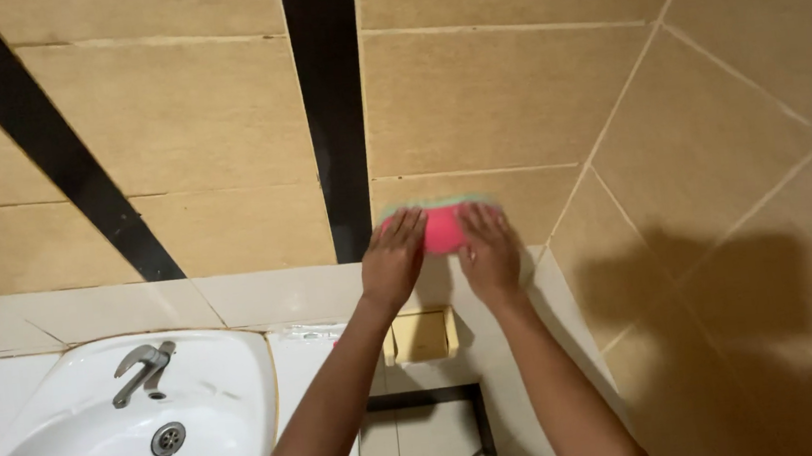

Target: The person uses a pink sponge to wipe the white sink basin, the countertop, and the tiled wall above the sink. The person scrubs the sink basin thoroughly, then moves to the wall tiles, and finally returns to wipe the sink and countertop again.

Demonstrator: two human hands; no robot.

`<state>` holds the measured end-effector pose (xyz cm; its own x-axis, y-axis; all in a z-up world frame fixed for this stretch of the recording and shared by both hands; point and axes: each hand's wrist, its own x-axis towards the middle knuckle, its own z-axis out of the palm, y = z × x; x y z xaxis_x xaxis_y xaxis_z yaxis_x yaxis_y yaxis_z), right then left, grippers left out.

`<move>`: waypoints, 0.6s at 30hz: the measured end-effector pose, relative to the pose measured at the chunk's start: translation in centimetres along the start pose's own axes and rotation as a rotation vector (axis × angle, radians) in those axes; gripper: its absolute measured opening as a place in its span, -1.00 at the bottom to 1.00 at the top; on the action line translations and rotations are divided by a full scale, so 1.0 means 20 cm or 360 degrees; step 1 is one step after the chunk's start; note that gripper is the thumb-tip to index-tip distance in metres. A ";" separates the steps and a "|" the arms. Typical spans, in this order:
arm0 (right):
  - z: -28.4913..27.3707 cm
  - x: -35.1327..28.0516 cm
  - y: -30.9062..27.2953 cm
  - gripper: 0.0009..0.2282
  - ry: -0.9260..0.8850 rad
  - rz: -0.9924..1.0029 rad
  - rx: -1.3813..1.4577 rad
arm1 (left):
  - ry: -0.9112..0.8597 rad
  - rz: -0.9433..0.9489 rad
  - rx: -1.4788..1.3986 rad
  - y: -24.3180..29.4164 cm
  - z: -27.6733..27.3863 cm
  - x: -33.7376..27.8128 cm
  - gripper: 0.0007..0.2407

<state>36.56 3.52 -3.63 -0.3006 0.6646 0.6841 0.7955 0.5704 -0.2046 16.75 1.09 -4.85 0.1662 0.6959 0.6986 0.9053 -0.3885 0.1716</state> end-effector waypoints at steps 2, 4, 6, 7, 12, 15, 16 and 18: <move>-0.12 0.13 0.02 -0.44 0.0024 0.0022 -0.0116 | 0.0164 0.0120 0.0006 0.04 -0.10 0.17 -0.56; -0.28 0.28 0.03 -0.44 0.0044 0.0058 -0.0236 | 0.0318 0.0245 0.0004 0.10 -0.21 0.35 -0.55; -0.47 0.46 0.03 -0.43 0.0140 0.0029 -0.0204 | 0.0534 0.0364 -0.0052 0.17 -0.33 0.56 -0.57; -0.55 0.53 0.04 -0.43 0.0149 0.0040 -0.0217 | 0.0536 0.0378 -0.0064 0.21 -0.39 0.65 -0.57; -0.85 0.77 0.06 -0.46 0.0460 -0.0074 -0.0169 | 0.0672 0.0350 -0.0110 0.41 -0.53 0.97 -0.58; -0.77 0.76 0.11 -0.42 0.0415 -0.0059 -0.0236 | 0.0690 0.0200 -0.0149 0.43 -0.43 0.96 -0.59; -0.72 0.73 0.14 -0.42 0.0416 -0.0052 -0.0245 | 0.0688 0.0205 -0.0159 0.42 -0.40 0.94 -0.59; -0.62 0.66 0.18 -0.46 0.0465 -0.0048 -0.0167 | 0.0722 0.0281 -0.0139 0.39 -0.32 0.89 -0.61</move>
<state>42.03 8.28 13.37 -0.1731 0.4726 0.8641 0.8432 0.5245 -0.1180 24.25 6.54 13.37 0.1096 0.2890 0.9510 0.8393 -0.5395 0.0672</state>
